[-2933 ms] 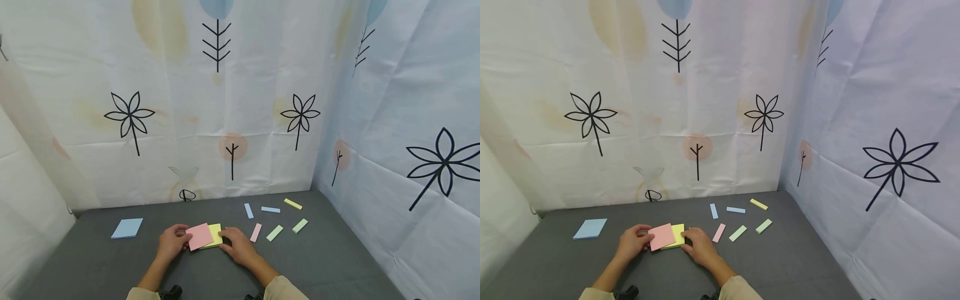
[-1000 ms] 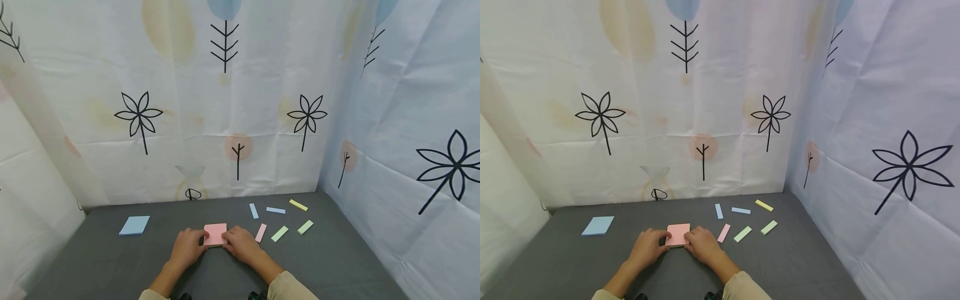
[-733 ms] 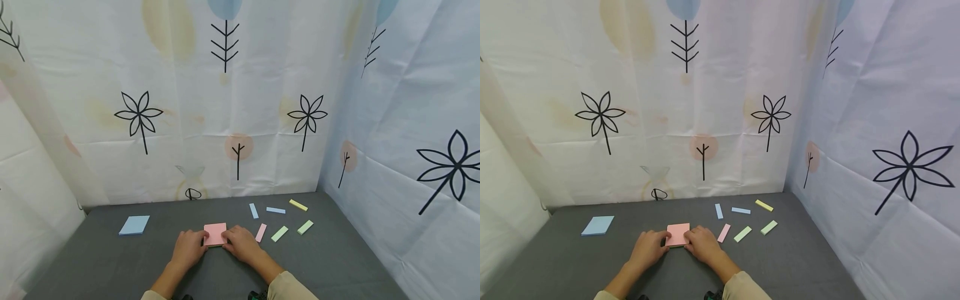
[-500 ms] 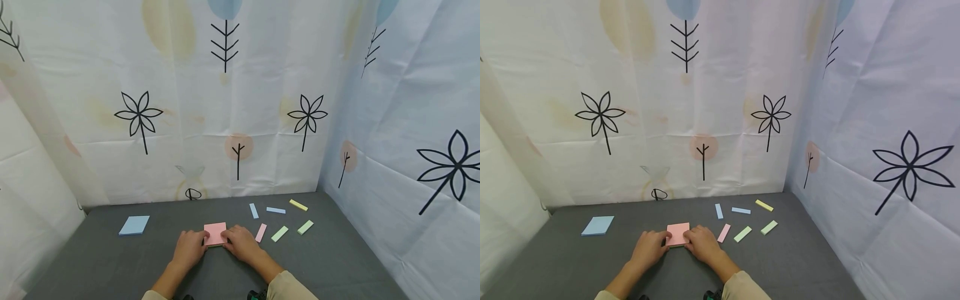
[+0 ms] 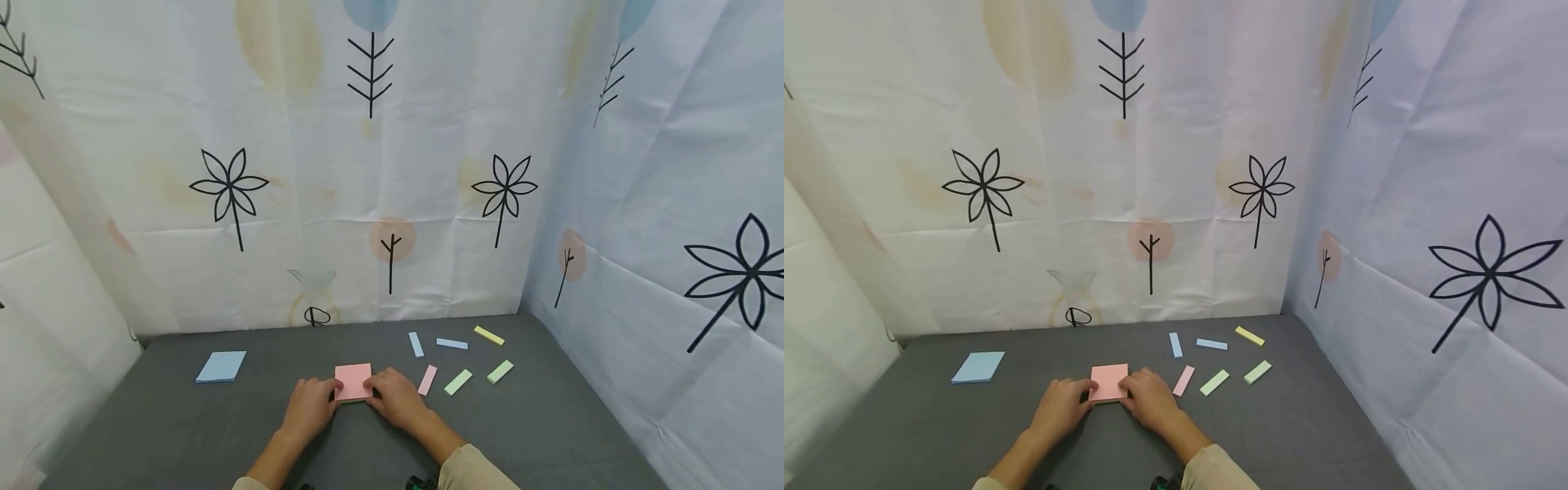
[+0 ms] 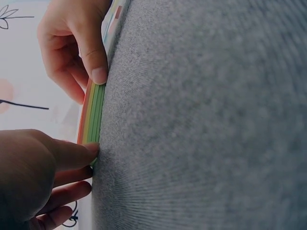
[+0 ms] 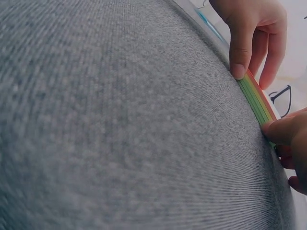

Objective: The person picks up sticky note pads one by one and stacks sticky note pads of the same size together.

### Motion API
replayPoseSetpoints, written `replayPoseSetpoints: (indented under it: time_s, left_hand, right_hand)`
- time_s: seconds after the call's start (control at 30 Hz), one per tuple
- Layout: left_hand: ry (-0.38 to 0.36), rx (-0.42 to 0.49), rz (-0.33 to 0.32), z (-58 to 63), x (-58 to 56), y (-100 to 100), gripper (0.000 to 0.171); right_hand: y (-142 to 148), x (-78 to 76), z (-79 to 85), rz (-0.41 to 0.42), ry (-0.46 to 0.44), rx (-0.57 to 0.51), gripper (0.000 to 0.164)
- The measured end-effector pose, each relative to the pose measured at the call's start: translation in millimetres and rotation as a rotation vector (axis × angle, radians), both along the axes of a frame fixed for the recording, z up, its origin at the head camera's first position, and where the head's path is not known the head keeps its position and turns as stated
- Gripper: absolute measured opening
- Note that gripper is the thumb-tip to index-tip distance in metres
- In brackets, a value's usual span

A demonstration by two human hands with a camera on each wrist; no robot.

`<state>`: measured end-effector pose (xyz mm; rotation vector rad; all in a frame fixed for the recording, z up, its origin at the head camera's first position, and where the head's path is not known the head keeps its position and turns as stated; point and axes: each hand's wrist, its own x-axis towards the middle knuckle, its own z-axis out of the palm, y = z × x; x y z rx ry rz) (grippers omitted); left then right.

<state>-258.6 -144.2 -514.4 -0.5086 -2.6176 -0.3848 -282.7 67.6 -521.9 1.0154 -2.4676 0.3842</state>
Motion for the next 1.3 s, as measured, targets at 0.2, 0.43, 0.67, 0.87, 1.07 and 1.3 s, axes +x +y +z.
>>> replayPoseSetpoints:
  time_s: [0.2, 0.43, 0.67, 0.87, 1.07, 1.3]
  left_hand:
    - [-0.008, 0.045, -0.010, -3.6, -0.9, -5.2, 0.027]
    - [-0.053, 0.096, -0.010, -9.7, 0.2, -14.8, 0.029]
    - [-0.143, 0.177, 0.017, -9.1, 8.0, -30.8, 0.034]
    - [-0.195, 0.202, 0.051, -3.2, 8.4, -49.8, 0.037]
    - [-0.228, 0.219, 0.102, 0.7, 6.9, -72.9, 0.039]
    - [-0.209, 0.157, 0.136, 5.3, 3.9, -104.3, 0.038]
  right_hand:
    - [1.2, -0.6, -3.7, -0.002, -0.076, -0.052, 0.022]
    - [1.8, 2.4, -9.4, 0.001, -0.144, -0.134, 0.025]
    - [1.8, 4.5, -10.9, 0.013, -0.130, -0.155, 0.027]
    - [4.8, 4.5, -13.1, 0.008, -0.115, -0.175, 0.028]
    - [6.2, 6.4, -13.5, 0.010, -0.145, -0.204, 0.027]
    - [4.8, 6.2, -14.1, 0.023, -0.143, -0.215, 0.027]
